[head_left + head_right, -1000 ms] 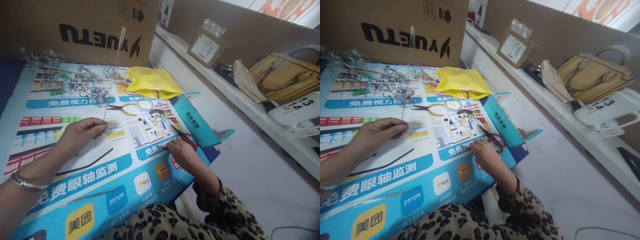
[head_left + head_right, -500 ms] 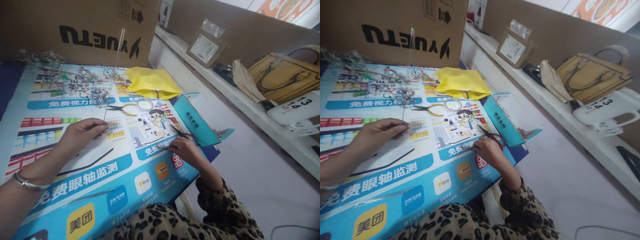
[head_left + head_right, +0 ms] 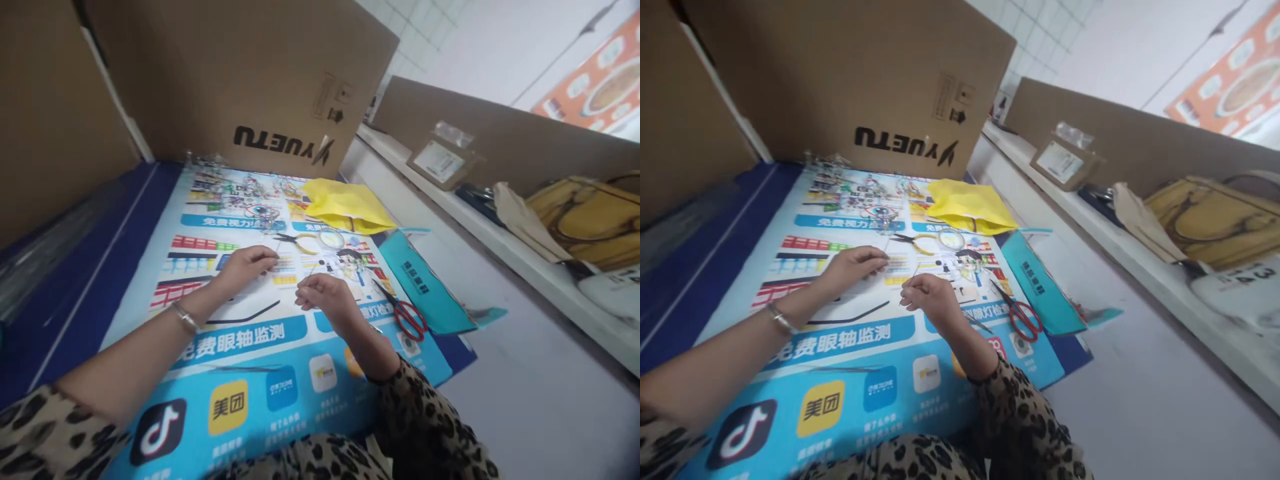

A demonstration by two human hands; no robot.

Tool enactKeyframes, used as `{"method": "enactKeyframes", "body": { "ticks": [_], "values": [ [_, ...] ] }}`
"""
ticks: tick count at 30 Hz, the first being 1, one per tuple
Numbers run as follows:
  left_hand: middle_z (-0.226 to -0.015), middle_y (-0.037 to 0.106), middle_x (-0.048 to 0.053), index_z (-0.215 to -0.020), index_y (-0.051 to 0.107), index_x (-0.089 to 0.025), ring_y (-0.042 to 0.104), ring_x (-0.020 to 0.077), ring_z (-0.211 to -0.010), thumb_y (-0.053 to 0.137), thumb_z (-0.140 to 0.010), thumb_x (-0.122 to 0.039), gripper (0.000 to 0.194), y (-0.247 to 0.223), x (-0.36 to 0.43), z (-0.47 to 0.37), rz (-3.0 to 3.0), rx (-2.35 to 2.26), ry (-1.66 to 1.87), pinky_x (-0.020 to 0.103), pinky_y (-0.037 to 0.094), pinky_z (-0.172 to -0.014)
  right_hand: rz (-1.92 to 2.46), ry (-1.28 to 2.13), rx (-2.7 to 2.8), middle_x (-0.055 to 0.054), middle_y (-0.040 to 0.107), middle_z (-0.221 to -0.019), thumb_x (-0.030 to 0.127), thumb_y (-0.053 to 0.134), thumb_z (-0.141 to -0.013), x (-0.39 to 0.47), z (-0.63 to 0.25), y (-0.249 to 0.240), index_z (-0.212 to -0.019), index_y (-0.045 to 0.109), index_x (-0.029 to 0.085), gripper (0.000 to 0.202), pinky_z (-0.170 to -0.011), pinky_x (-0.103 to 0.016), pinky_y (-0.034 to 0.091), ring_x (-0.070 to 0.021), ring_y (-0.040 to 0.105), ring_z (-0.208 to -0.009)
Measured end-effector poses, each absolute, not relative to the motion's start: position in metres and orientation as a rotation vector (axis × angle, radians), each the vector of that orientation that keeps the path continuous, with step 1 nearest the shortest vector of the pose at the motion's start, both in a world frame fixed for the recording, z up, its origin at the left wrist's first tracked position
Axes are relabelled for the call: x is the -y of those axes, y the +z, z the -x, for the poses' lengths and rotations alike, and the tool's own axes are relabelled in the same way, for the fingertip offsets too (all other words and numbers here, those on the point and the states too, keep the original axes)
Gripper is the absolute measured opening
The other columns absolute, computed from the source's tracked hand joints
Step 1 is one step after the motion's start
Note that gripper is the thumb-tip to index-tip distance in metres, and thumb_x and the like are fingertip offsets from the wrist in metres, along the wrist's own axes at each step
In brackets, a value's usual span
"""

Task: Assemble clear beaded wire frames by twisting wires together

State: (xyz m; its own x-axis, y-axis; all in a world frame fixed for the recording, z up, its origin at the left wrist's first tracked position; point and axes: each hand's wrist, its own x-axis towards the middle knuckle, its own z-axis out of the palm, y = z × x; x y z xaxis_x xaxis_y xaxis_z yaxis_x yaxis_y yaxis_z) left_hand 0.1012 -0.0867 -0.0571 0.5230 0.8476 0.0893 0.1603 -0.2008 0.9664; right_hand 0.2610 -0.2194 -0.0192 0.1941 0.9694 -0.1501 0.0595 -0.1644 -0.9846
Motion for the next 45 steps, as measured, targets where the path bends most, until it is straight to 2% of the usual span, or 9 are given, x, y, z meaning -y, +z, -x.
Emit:
{"method": "enactKeyframes", "body": {
  "ticks": [5,13,19,29,36,45],
  "values": [
    [-0.065,0.065,-0.001,-0.083,0.067,-0.017,0.053,0.0092,-0.054,0.060,-0.073,-0.030,0.018,-0.061,0.085,-0.100,-1.672,-0.794,0.814,0.020,0.043,-0.052,1.533,1.153,1.088,0.001,0.064,-0.058,0.030,0.068,-0.064,0.206,-0.245,-0.028,-0.071,0.063,0.016,0.017,-0.054,-0.024,0.049,-0.0117,0.061,-0.054],
    [-0.062,0.063,-0.001,-0.081,0.067,-0.017,0.051,0.0075,-0.051,0.060,-0.071,-0.028,0.016,-0.066,0.083,-0.104,-1.636,-0.777,0.790,0.019,0.041,-0.049,1.866,0.748,1.404,0.000,0.064,-0.060,0.026,0.062,-0.071,0.251,-0.294,-0.010,-0.076,0.067,0.017,0.012,-0.054,-0.023,0.046,-0.0131,0.060,-0.057],
    [-0.063,0.063,-0.001,-0.080,0.066,-0.017,0.052,0.0084,-0.052,0.063,-0.069,-0.029,0.017,-0.056,0.088,-0.100,-1.539,-0.778,0.788,0.019,0.040,-0.048,1.759,0.704,1.328,0.000,0.067,-0.066,0.028,0.062,-0.070,0.222,-0.267,-0.014,-0.077,0.067,0.019,0.012,-0.056,-0.024,0.049,-0.0142,0.064,-0.061],
    [-0.065,0.062,-0.002,-0.071,0.065,-0.016,0.054,0.0078,-0.056,0.064,-0.067,-0.022,0.008,-0.059,0.086,-0.097,-1.512,-0.724,0.849,0.021,0.047,-0.058,1.636,0.798,1.237,0.000,0.064,-0.060,0.033,0.062,-0.069,0.158,-0.238,-0.070,-0.074,0.064,0.018,0.016,-0.057,-0.024,0.047,-0.0145,0.061,-0.060],
    [-0.067,0.061,-0.001,-0.070,0.064,-0.016,0.054,0.0087,-0.060,0.065,-0.066,-0.021,0.007,-0.060,0.090,-0.095,-1.556,-0.728,0.924,0.022,0.045,-0.061,1.638,0.649,1.347,0.001,0.065,-0.064,0.034,0.058,-0.072,0.162,-0.232,-0.068,-0.073,0.065,0.019,0.016,-0.062,-0.026,0.046,-0.0150,0.059,-0.063],
    [-0.078,0.061,0.002,-0.068,0.064,-0.015,0.055,0.0100,-0.066,0.062,-0.069,-0.022,0.007,-0.063,0.091,-0.094,-1.615,-0.704,0.919,0.024,0.045,-0.064,1.663,0.672,1.361,0.003,0.061,-0.060,0.030,0.055,-0.073,0.165,-0.228,-0.064,-0.070,0.062,0.019,0.013,-0.061,-0.025,0.042,-0.0131,0.054,-0.059]
  ]
}}
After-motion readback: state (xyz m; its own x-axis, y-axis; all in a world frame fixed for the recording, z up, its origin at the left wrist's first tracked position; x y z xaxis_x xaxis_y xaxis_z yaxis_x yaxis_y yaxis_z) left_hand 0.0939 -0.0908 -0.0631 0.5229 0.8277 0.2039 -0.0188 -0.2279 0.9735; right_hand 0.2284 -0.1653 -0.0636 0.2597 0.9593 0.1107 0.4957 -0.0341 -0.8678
